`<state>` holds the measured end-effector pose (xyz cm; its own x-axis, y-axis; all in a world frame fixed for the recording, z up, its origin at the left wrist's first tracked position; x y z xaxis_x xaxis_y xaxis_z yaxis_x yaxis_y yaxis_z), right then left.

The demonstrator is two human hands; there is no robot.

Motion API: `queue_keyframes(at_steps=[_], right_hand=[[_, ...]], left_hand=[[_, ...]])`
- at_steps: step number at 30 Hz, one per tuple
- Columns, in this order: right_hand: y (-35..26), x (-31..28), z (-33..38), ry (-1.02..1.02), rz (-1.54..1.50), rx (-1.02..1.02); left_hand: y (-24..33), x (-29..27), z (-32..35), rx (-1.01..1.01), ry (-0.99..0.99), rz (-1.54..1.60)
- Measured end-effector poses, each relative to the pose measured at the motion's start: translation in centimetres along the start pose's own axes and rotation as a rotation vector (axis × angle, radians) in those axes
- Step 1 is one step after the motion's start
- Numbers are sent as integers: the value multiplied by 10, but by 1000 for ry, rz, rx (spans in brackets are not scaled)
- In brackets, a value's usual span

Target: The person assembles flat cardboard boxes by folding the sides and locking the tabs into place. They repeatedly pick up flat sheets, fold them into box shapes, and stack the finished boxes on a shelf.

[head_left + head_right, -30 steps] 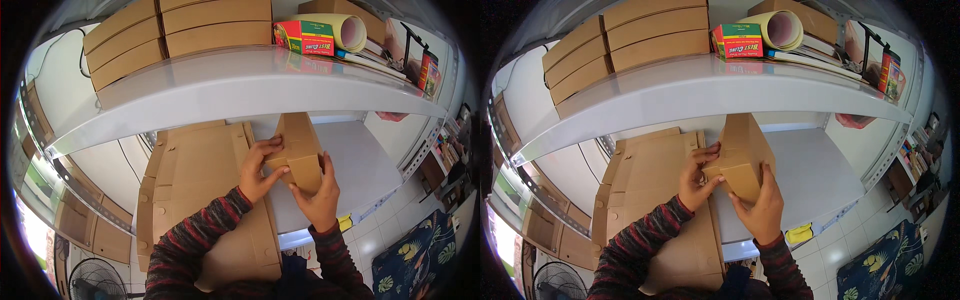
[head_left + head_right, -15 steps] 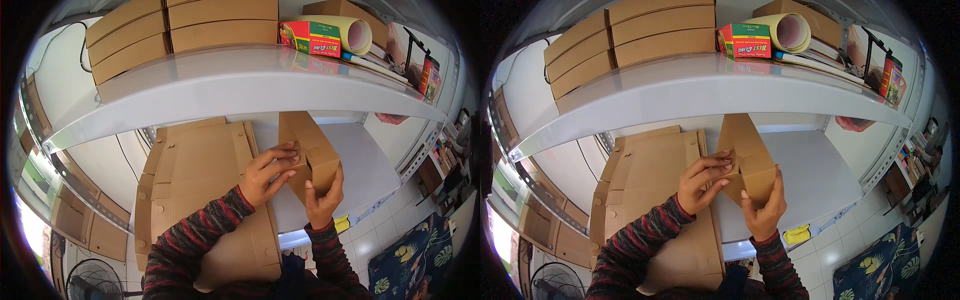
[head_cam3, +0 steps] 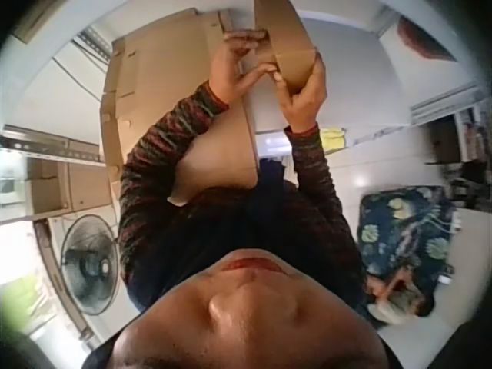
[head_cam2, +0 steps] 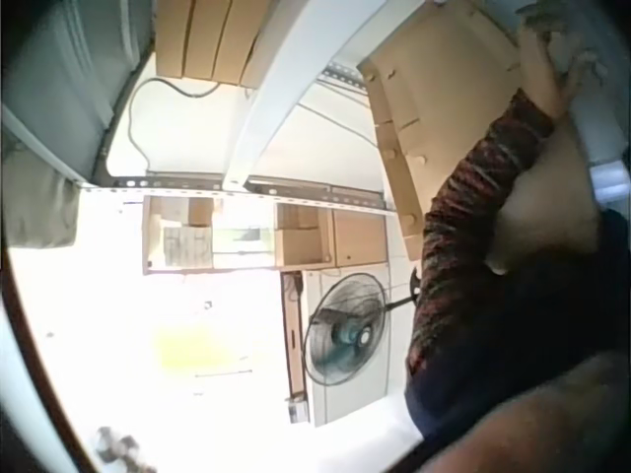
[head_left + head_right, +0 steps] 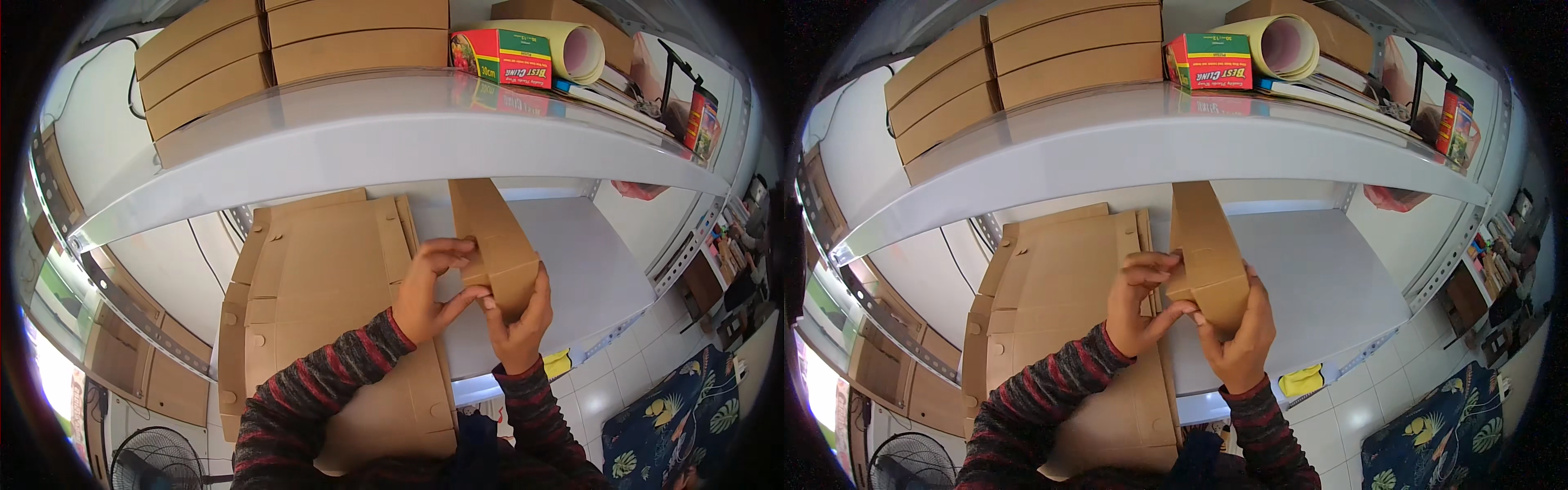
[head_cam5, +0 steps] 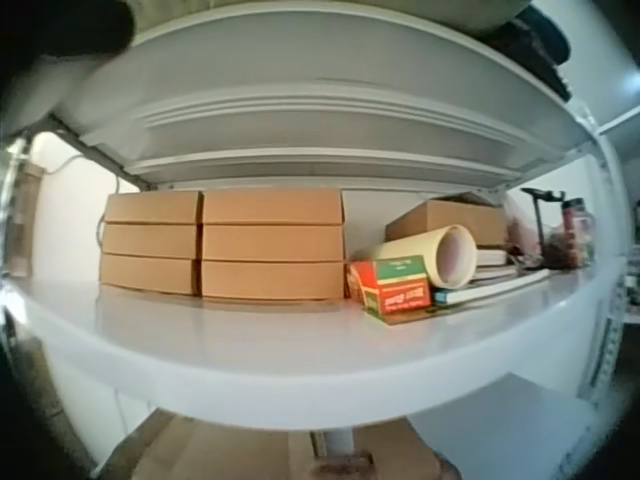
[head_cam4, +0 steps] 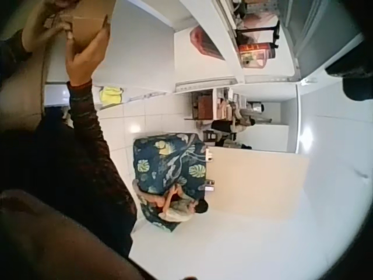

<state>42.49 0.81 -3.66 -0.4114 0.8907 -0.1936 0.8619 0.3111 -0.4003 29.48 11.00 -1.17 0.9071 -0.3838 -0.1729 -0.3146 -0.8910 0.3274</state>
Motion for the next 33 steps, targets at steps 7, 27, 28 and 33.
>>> queue_keyframes(at_steps=[7, 27, 28, 33], right_hand=[[2, 10, 3, 55, 142, -145], [-26, -223, -22, 218, 832, -567], [-40, -228, -42, 230, 881, -620], [-92, -215, -130, 222, 969, -826]], left_hand=[[-7, 9, 7, -236, 250, 442], [-96, -15, 42, -1072, 114, 511], [-93, -14, 42, -1049, 89, 501], [-91, -4, 43, -996, -49, 439]])
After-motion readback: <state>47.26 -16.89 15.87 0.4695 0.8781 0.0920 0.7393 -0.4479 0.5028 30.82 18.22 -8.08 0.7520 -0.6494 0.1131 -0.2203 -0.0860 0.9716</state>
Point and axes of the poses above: each hand's wrist, its own z-axis away from the middle knuckle, its own x-axis out of the palm, y = z × x, the point moved 1 cm from there along -z, towards the middle knuckle, and after that the axes turned 4 degrees about y, right-handed, at the moved point
